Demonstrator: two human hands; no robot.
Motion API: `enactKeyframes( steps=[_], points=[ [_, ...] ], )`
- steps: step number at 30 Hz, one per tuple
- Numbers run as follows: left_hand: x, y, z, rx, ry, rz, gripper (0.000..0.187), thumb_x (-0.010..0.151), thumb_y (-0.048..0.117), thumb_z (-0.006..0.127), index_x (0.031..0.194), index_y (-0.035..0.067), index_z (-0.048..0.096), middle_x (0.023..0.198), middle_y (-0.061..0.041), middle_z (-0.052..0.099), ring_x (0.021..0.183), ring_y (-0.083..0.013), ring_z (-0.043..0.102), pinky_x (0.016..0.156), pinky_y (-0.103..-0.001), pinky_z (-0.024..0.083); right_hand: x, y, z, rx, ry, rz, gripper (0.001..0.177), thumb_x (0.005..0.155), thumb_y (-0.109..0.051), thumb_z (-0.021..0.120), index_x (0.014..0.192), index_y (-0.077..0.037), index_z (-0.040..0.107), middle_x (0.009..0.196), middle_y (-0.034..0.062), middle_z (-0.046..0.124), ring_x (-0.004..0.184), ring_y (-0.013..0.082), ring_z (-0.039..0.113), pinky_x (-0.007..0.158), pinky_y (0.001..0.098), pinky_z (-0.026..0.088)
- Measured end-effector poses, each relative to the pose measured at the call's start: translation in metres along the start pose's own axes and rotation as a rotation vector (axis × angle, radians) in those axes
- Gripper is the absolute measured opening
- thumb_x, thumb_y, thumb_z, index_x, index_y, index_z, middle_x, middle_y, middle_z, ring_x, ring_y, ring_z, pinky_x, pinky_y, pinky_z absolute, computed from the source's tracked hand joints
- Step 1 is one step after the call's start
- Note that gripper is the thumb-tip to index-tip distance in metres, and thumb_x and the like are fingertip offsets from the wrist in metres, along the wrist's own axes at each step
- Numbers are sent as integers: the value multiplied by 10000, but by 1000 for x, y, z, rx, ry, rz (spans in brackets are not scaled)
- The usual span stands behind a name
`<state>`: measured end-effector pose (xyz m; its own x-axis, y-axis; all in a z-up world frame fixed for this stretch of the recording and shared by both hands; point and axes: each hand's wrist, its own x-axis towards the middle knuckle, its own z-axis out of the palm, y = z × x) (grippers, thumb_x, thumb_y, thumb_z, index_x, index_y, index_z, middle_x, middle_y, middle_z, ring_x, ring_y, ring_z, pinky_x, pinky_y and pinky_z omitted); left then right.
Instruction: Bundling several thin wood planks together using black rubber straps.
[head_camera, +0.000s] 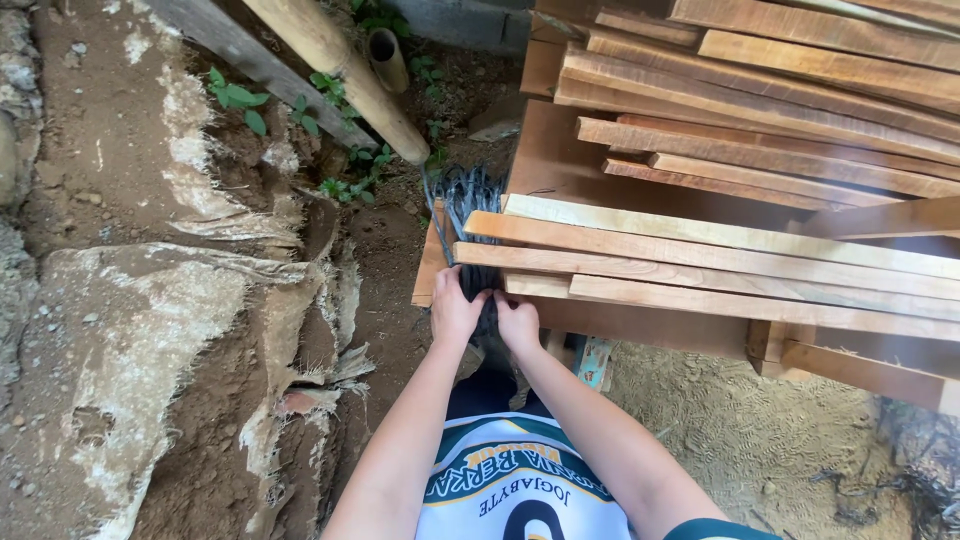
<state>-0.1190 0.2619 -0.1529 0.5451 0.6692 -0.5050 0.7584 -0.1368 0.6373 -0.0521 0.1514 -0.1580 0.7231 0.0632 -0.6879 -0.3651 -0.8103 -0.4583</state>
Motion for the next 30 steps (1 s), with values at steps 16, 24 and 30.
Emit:
enactKeyframes(
  steps=[16,24,30],
  points=[
    [13,-18,9,11,-6,4,537,819,299,816,1288,114,631,1285,-50,563,1130,-375,675,1001,-505,567,-11,-18,-22,24,-188,14,622,768,-556,837,1103,-35,780,1158,161,753,1235,292,643,997,424,521],
    [10,-7,-4,5,-15,8,475,836,223,793,1269,115,628,1245,-49,549,1149,-384,654,1003,-492,562,-46,-34,-44,-332,-330,-626,219,1015,-204,496,968,-161,706,804,28,752,826,239,750,723,355,589],
    [13,-3,-2,-1330,-53,-324,253,1023,214,480,1128,0,564,1042,-172,587,862,-240,581,737,-324,505,-83,-63,-72,-580,-225,-1148,422,934,7,452,1303,-187,517,1050,60,584,978,338,668,747,420,589]
  ],
)
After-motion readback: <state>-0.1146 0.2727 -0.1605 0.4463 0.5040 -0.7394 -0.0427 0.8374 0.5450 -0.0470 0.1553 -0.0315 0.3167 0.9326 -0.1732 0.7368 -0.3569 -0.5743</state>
